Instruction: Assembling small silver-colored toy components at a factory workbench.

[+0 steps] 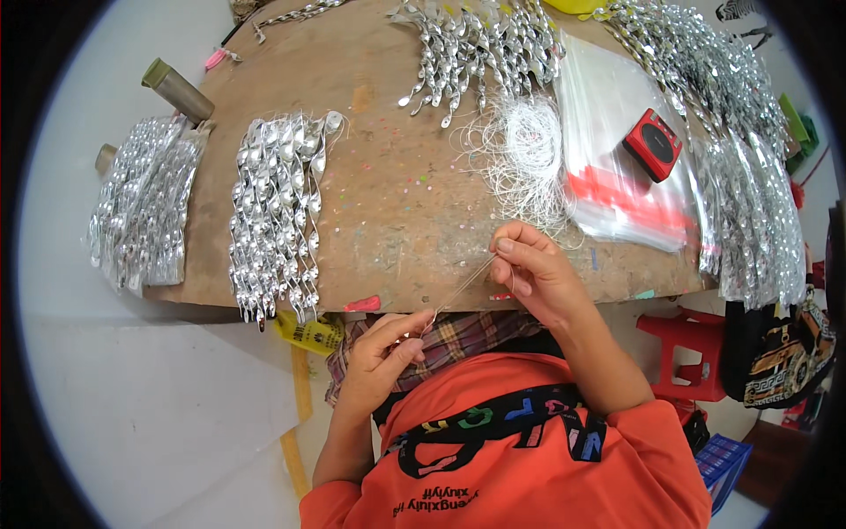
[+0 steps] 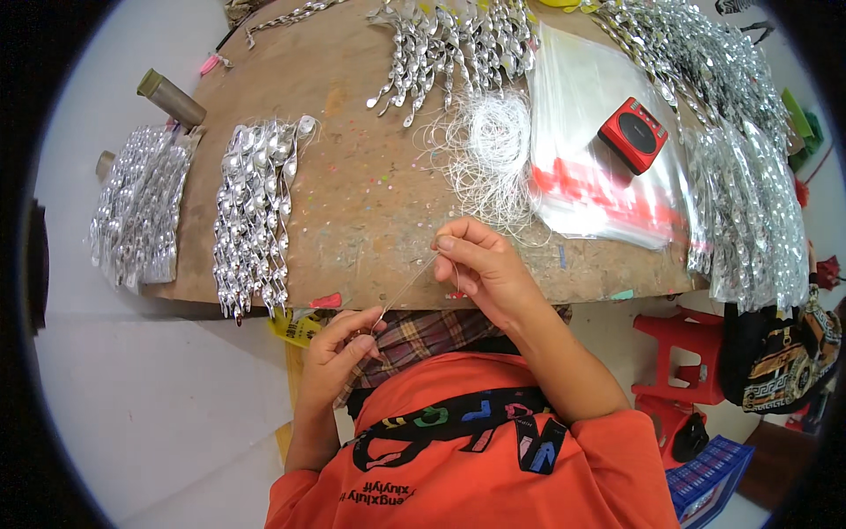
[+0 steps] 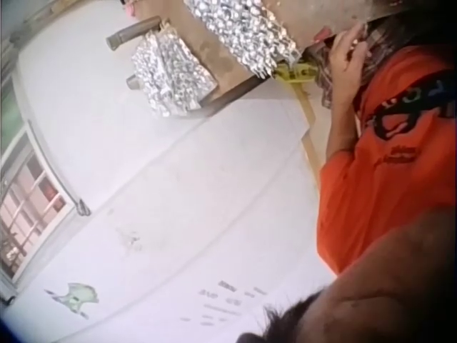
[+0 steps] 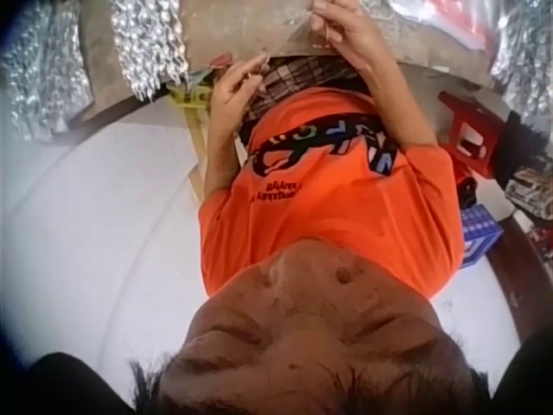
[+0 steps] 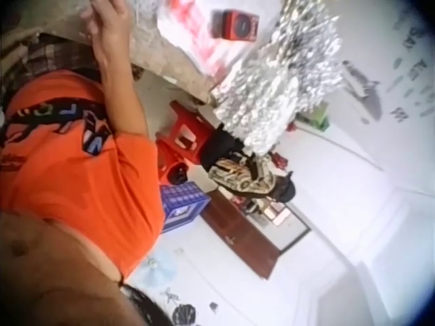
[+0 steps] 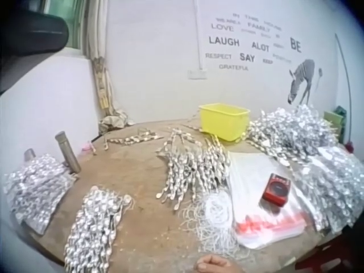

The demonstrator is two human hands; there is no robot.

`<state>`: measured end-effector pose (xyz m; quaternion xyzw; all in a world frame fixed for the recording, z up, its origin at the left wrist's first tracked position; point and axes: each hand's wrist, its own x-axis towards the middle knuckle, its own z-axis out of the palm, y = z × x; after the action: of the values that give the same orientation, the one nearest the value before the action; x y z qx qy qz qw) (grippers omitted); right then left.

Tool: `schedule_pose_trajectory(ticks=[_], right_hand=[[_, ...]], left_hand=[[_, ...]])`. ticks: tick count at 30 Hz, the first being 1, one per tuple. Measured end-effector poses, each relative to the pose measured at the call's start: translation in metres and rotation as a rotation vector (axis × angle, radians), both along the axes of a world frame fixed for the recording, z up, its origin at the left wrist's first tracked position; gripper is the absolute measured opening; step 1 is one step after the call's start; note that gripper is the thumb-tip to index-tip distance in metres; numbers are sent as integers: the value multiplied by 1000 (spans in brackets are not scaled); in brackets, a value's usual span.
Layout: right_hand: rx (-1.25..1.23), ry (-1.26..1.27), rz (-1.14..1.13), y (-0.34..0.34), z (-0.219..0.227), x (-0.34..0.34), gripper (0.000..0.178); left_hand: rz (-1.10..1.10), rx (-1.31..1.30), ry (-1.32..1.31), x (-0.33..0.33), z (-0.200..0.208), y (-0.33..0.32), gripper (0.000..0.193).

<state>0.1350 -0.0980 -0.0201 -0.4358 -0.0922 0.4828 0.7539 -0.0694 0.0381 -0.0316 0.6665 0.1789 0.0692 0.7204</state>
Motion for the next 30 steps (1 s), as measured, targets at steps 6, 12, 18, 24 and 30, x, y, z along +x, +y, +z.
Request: schedule_pose_trajectory(ticks=[6, 12, 18, 24, 30], right_hand=[[3, 25, 32, 1, -1, -5, 7], [-3, 41, 68, 2, 2, -15, 8], [-13, 1, 345, 0, 11, -35, 10], [-86, -118, 316, -7, 15, -29, 10], [-65, -108, 302, -11, 4, -23, 12]], left_hand=[[-24, -21, 33, -7, -4, 2, 34], [-182, -114, 105, -13, -11, 7, 34], [-291, -326, 20, 17, 4, -5, 29], [-41, -460, -99, 34, 6, -13, 22], [88, -72, -17, 37, 20, -25, 10]])
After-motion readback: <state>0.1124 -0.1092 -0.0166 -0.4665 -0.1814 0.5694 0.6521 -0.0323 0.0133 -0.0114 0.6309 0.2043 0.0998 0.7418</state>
